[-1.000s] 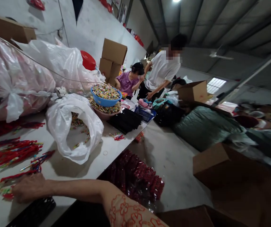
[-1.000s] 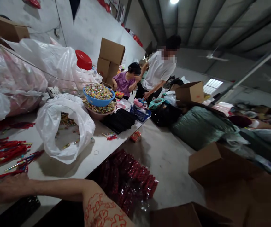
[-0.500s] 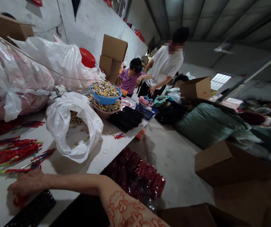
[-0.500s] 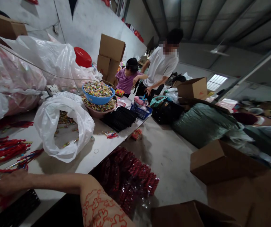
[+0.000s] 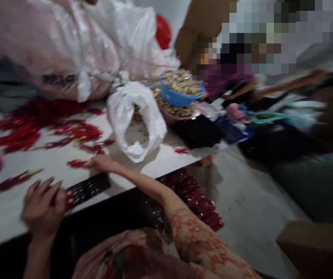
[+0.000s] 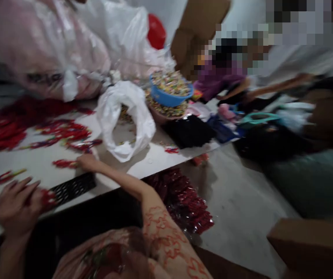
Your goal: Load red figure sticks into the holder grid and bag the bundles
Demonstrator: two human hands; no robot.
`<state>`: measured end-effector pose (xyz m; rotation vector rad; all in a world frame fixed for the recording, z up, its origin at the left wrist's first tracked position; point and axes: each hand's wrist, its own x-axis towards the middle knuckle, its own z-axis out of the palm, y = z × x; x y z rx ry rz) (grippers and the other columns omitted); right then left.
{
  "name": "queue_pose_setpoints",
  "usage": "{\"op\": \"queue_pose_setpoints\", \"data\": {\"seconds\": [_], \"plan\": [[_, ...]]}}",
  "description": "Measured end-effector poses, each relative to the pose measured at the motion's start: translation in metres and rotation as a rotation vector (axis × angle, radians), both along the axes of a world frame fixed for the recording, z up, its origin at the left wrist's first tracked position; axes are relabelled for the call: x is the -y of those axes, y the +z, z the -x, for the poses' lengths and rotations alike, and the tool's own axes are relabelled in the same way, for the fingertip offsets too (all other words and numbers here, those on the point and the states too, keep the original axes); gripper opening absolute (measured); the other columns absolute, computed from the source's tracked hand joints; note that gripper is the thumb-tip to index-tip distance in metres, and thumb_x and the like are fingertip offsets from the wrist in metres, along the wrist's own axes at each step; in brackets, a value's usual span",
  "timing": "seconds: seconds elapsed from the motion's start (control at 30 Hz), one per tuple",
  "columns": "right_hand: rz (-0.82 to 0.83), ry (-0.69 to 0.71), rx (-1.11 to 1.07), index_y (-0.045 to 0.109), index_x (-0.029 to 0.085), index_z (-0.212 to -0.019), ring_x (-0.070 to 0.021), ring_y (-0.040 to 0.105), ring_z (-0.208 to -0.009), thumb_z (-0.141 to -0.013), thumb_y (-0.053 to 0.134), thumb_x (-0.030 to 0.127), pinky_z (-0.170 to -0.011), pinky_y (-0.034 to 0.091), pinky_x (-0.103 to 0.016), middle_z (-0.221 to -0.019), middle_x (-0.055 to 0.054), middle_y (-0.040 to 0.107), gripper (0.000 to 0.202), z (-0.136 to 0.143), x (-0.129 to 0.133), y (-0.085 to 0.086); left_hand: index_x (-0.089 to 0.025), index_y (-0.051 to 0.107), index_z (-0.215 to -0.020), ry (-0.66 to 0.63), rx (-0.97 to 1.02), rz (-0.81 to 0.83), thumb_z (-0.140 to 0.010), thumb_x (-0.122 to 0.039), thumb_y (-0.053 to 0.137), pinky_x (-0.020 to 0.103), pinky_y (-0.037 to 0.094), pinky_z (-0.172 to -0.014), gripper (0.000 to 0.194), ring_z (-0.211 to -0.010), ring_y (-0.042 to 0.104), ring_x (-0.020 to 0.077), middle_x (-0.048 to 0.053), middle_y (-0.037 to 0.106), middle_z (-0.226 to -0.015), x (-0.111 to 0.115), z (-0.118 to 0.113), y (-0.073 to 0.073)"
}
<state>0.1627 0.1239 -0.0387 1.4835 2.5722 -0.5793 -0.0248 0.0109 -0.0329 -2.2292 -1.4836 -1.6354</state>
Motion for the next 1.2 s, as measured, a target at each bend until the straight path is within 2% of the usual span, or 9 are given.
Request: {"op": "queue_pose_setpoints", "data": {"seconds": [0.13,0.33,0.47,0.57,0.7,0.83,0.93,1.07,1.2], "plan": [[0.008,-0.064,0.047,0.068,0.012,-0.110,-0.0255,0.066,-0.107,-0.089,0.051,0.014,-0.083,0.051,-0.030,-0.117,-0.017,0.068,0.028,-0.001,-0.004,-0.005,-0.024,0.072,-0.098,0.191,-0.142,0.085,-0.085,-0.023,0.060,0.049,0.047,-0.104,0.018,-0.120,0.058,0.0289,0.009,0.071,-0.111,0.003,0.008,-0.018],[0.043,-0.148,-0.037,0.070,0.011,-0.106,-0.0250,0.065,-0.106,-0.088,0.050,0.011,-0.083,0.047,-0.029,-0.109,-0.018,0.070,0.027,0.017,-0.004,-0.001,-0.022,0.072,-0.092,0.220,-0.122,0.175,-0.088,-0.024,0.053,0.048,0.044,-0.106,0.020,-0.122,0.056,0.0269,0.008,0.071,-0.112,0.004,0.001,-0.003],[0.173,-0.261,-0.339,0.068,0.013,-0.097,-0.0179,0.063,-0.088,-0.078,0.060,0.014,-0.073,0.044,-0.024,-0.094,-0.007,0.070,0.021,0.020,0.009,-0.008,-0.021,0.071,-0.087,0.253,-0.159,0.165,-0.085,-0.020,0.053,0.046,0.048,-0.104,0.018,-0.121,0.058,0.0260,0.007,0.072,-0.109,0.005,-0.001,0.001],[0.262,-0.337,-0.592,0.062,0.014,-0.101,-0.0123,0.055,-0.073,-0.073,0.061,0.016,-0.064,0.040,-0.021,-0.084,0.001,0.065,0.028,0.029,0.022,-0.019,-0.021,0.070,-0.084,0.279,-0.169,0.184,-0.083,-0.019,0.053,0.047,0.049,-0.103,0.017,-0.120,0.059,0.0263,0.007,0.072,-0.108,0.004,-0.001,0.002],[0.473,-0.263,-0.802,0.060,0.013,-0.093,-0.0090,0.051,-0.065,-0.071,0.061,0.013,-0.061,0.039,-0.019,-0.073,0.005,0.058,0.022,0.051,0.030,-0.032,-0.021,0.069,-0.085,0.286,-0.174,0.219,-0.083,-0.020,0.053,0.048,0.048,-0.103,0.017,-0.121,0.058,0.0267,0.007,0.072,-0.108,0.005,-0.002,0.004],[0.482,-0.165,-0.759,0.064,0.012,-0.079,-0.0096,0.054,-0.069,-0.073,0.056,0.009,-0.065,0.040,-0.019,-0.072,0.003,0.060,0.010,0.063,0.026,-0.034,-0.021,0.070,-0.087,0.285,-0.180,0.224,-0.083,-0.019,0.053,0.048,0.048,-0.104,0.018,-0.121,0.058,0.0262,0.007,0.072,-0.108,0.006,-0.003,0.006],[0.466,-0.123,-0.706,0.067,0.012,-0.090,-0.0096,0.057,-0.074,-0.071,0.059,0.007,-0.066,0.043,-0.018,-0.084,0.001,0.066,0.021,0.063,0.022,-0.030,-0.021,0.070,-0.088,0.279,-0.179,0.229,-0.083,-0.018,0.052,0.048,0.048,-0.104,0.019,-0.122,0.058,0.0263,0.006,0.072,-0.109,0.006,-0.003,0.006],[0.614,-0.066,-0.545,0.065,0.009,-0.104,-0.0115,0.061,-0.068,-0.082,0.053,0.014,-0.063,0.046,-0.020,-0.081,-0.002,0.069,0.026,0.066,0.012,-0.016,-0.021,0.070,-0.090,0.251,-0.170,0.214,-0.082,-0.017,0.052,0.048,0.048,-0.104,0.020,-0.123,0.058,0.0263,0.007,0.072,-0.110,0.006,-0.001,0.004],[0.297,-0.058,-0.271,0.067,0.013,-0.102,-0.0220,0.066,-0.096,-0.085,0.061,0.035,-0.079,0.051,-0.029,-0.106,-0.012,0.071,0.029,0.083,0.002,0.001,-0.021,0.070,-0.090,0.221,-0.165,0.181,-0.081,-0.015,0.052,0.048,0.047,-0.105,0.021,-0.124,0.057,0.0266,0.007,0.071,-0.112,0.012,0.001,0.003]]}}
